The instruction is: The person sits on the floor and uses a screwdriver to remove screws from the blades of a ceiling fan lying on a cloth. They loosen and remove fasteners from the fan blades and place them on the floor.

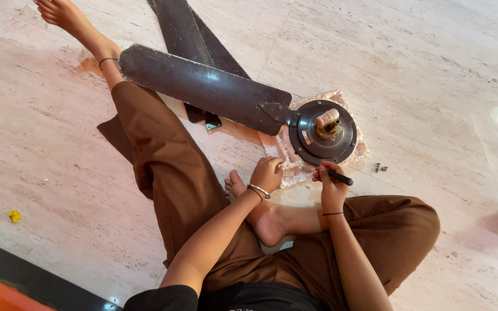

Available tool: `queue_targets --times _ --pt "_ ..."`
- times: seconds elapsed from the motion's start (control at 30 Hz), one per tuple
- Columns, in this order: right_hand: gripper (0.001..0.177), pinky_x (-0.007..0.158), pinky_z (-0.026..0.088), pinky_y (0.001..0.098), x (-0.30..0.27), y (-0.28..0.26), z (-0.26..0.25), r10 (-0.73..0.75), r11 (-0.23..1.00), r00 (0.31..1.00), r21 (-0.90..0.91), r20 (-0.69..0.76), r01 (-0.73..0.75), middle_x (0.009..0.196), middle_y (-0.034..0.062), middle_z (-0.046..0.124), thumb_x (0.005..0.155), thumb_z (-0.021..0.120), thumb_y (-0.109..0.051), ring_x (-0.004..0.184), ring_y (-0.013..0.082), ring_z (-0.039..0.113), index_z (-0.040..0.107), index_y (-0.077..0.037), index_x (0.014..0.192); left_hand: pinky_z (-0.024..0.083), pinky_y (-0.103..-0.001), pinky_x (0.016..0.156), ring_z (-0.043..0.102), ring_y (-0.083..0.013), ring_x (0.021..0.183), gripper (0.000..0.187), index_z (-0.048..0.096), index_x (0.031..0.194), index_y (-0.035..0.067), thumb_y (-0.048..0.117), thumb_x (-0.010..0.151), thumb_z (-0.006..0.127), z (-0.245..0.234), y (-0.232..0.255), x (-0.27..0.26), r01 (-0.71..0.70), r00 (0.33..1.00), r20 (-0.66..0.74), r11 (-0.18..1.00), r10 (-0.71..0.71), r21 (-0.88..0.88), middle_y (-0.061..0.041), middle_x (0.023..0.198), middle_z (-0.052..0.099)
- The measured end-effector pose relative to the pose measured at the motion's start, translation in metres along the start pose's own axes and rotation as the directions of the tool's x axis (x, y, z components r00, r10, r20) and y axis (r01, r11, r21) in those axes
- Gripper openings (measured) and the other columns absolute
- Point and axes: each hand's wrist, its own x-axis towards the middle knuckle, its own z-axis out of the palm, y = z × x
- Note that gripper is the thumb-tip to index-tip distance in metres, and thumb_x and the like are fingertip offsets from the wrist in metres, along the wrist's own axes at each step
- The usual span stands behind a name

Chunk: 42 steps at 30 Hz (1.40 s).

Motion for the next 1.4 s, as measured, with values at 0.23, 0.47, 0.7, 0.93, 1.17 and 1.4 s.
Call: queue_targets --times 0.23,0.47,0.7,0.93,1.17,1.4 --pt "0.018 0.073 0.059 0.0292 0.005 -0.002 0.019 -0.056 0.998 0.993 0.025 -0.102 0.058 0.093 0.0095 0.069 0.100 0.067 -0.003 0.079 0.0146 0.067 0.064 0.003 0.117 0.055 -0.044 0.089 0.069 -0.0346 0.095 0.013 0.074 0.089 0.005 0.017 0.091 0.069 0.017 -0.015 0.021 0.076 0.997 -0.002 0.997 -0.076 0.030 -0.015 0.095 0.073" --pt "0.019 0.073 0.057 0.0285 -0.010 -0.022 0.022 -0.026 0.996 0.999 -0.081 0.041 0.030 0.094 0.0119 0.071 0.100 0.066 -0.005 0.078 0.0142 0.067 0.064 0.004 0.117 0.049 -0.048 0.080 0.064 -0.0382 0.084 0.015 0.071 0.083 0.003 0.018 0.087 0.071 0.013 -0.011 0.011 -0.112 0.975 -0.196 0.994 0.109 -0.002 -0.015 0.084 0.070" --pt "0.022 0.074 0.057 0.0288 0.008 -0.017 0.010 -0.053 0.999 0.998 0.007 0.038 0.053 0.100 0.0125 0.071 0.102 0.064 -0.005 0.083 0.0146 0.067 0.063 0.005 0.121 0.052 -0.047 0.076 0.065 -0.0365 0.080 0.023 0.072 0.080 0.000 0.021 0.088 0.074 0.021 -0.023 0.017 0.016 0.989 -0.142 0.996 -0.029 -0.091 -0.016 0.082 0.072" --pt "0.021 0.075 0.055 0.0297 -0.002 -0.036 0.019 -0.070 0.997 0.994 0.016 0.085 0.069 0.103 0.0144 0.070 0.101 0.062 -0.001 0.086 0.0160 0.065 0.064 0.008 0.119 0.055 -0.038 0.069 0.071 -0.0286 0.072 0.026 0.073 0.084 -0.001 0.024 0.090 0.072 0.012 -0.016 0.015 0.114 0.990 -0.051 0.965 -0.129 -0.236 -0.017 0.082 0.074" --pt "0.010 0.070 0.050 0.0266 -0.004 -0.036 0.009 -0.213 0.931 0.970 -0.279 0.116 0.238 0.123 0.0067 0.055 0.099 0.066 -0.001 0.080 0.0124 0.057 0.065 0.003 0.108 0.055 -0.033 0.070 0.069 -0.0171 0.075 0.021 0.075 0.096 0.003 0.023 0.089 0.072 0.012 -0.055 0.034 0.277 0.919 -0.141 0.859 -0.367 -0.431 -0.009 0.083 0.075" --pt "0.022 0.070 0.049 0.0239 0.005 -0.031 0.004 -0.163 0.969 0.986 -0.180 0.044 0.168 0.104 0.0049 0.057 0.103 0.069 -0.006 0.078 0.0102 0.059 0.056 0.000 0.120 0.055 -0.027 0.065 0.065 -0.0116 0.076 0.022 0.069 0.107 0.003 0.018 0.091 0.070 -0.009 -0.117 0.055 0.277 0.784 -0.124 0.522 -0.608 -0.807 -0.004 0.093 0.071"
